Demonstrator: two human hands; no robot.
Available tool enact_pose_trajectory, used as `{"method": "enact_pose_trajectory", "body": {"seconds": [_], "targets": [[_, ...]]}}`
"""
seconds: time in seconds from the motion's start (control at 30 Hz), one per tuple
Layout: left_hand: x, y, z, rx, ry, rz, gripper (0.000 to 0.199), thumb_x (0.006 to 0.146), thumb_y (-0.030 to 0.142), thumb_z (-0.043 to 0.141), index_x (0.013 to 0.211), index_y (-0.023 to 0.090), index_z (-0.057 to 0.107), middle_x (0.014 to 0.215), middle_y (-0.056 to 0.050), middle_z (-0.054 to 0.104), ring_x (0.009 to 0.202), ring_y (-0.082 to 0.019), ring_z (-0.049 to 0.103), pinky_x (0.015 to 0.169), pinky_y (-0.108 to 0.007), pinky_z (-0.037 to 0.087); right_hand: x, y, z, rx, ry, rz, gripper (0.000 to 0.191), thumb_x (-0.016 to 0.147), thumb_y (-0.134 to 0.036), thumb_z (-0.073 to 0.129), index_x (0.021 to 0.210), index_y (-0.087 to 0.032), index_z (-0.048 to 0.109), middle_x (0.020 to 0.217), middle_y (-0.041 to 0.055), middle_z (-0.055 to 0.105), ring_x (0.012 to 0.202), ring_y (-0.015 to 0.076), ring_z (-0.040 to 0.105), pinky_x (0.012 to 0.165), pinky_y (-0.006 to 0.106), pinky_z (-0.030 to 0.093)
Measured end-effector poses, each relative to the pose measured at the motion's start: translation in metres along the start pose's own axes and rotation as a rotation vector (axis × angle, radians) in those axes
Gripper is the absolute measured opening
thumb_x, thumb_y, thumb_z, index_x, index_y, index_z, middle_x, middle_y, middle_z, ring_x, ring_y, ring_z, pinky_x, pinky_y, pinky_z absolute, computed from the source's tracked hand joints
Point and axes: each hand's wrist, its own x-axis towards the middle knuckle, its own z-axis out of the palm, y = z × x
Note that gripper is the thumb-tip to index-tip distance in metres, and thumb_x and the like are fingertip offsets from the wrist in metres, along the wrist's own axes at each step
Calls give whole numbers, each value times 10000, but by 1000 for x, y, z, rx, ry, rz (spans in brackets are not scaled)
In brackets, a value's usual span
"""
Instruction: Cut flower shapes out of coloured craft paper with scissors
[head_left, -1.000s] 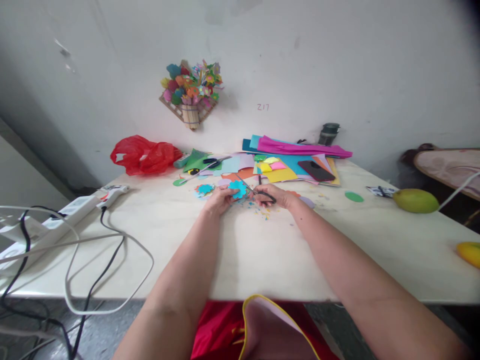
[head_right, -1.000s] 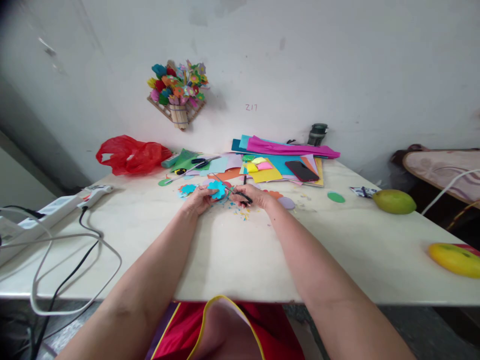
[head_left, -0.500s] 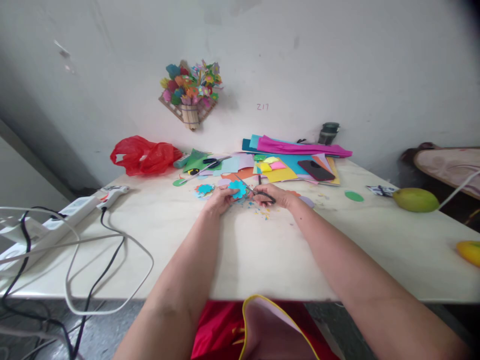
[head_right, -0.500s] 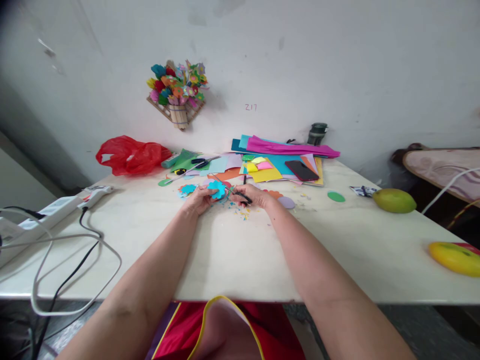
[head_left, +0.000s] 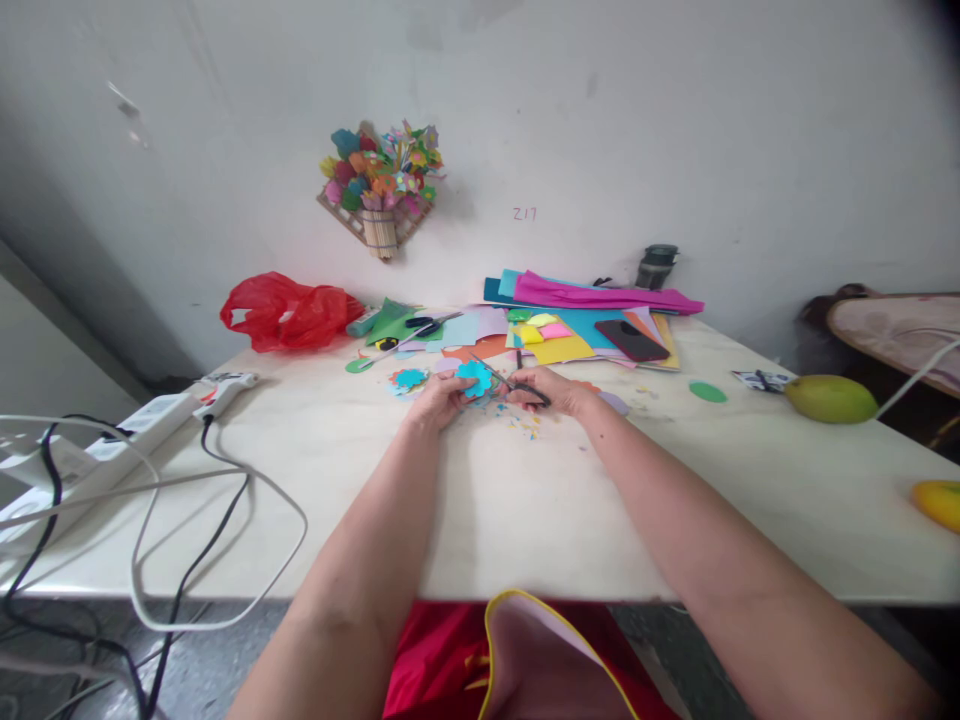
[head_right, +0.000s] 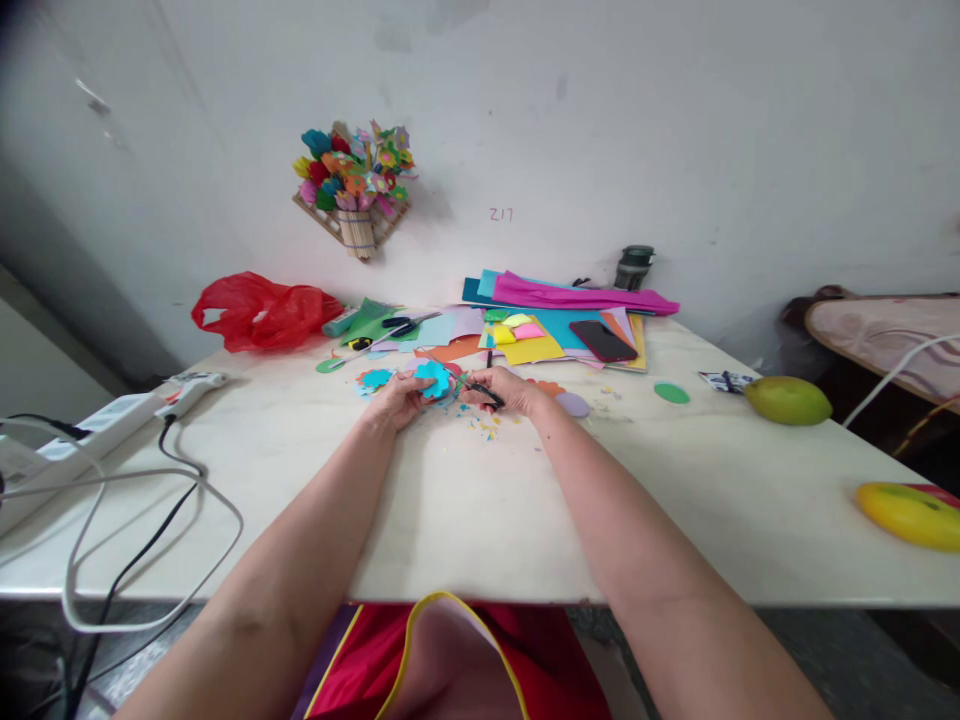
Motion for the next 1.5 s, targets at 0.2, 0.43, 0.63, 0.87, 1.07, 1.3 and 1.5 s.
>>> {"method": "enact_pose_trajectory", "body": {"seconds": [0.2, 0.43, 0.63, 0.87, 1.07, 1.3, 1.5], "targets": [[0, -1, 0, 72, -44, 60, 229, 539, 86, 842, 574, 131, 621, 537, 13, 612, 483, -90, 567, 532, -205, 521, 1, 9, -7, -43, 49, -86, 147, 645, -228, 706, 731, -147, 620, 534, -39, 563, 435, 70, 461, 415, 190, 334], [-1, -3, 0, 163, -88, 36, 263, 480, 114, 895, 586, 121, 655, 628, -41, 693, 566, -135, 637, 588, -240, 529, 2, 6, -4, -57, 155, -236, 301, 619, -313, 806, 807, -143, 643, 595, -16, 605, 512, 98, 527, 449, 206, 356], [-3, -3, 5, 189, -151, -4, 263, 425, 119, 900, 602, 101, 707, 625, -62, 710, 529, -130, 625, 579, -240, 518, 9, 5, 5, 98, 264, -287, 389, 578, -306, 796, 894, -172, 613, 652, -43, 596, 555, 111, 540, 481, 220, 376], [-2, -6, 6, 219, -152, -33, 242, 476, 94, 895, 564, 130, 673, 596, -17, 681, 555, -120, 639, 622, -233, 532, 12, 2, 12, 177, 267, -302, 369, 535, -236, 761, 868, -178, 612, 633, -56, 583, 546, 108, 545, 510, 234, 428], [-1, -5, 6, 193, -107, -10, 249, 479, 107, 909, 602, 100, 692, 624, -51, 701, 562, -138, 649, 600, -245, 534, 11, 1, 12, 206, 321, -278, 355, 525, -178, 771, 844, -180, 616, 631, -54, 613, 536, 103, 564, 537, 233, 474], [2, -7, 2, 176, -37, 46, 264, 502, 172, 924, 624, 108, 699, 602, -45, 687, 533, -131, 625, 551, -242, 517, 14, 3, 18, 205, 351, -258, 342, 557, -143, 801, 842, -176, 615, 618, -46, 608, 519, 108, 568, 515, 234, 487], [2, -4, 1, 132, 29, 125, 293, 499, 219, 925, 618, 133, 672, 608, -18, 671, 552, -127, 616, 579, -261, 536, 9, 4, 17, 174, 282, -237, 379, 578, -277, 845, 848, -178, 599, 601, -38, 610, 477, 112, 575, 408, 199, 374]]}}
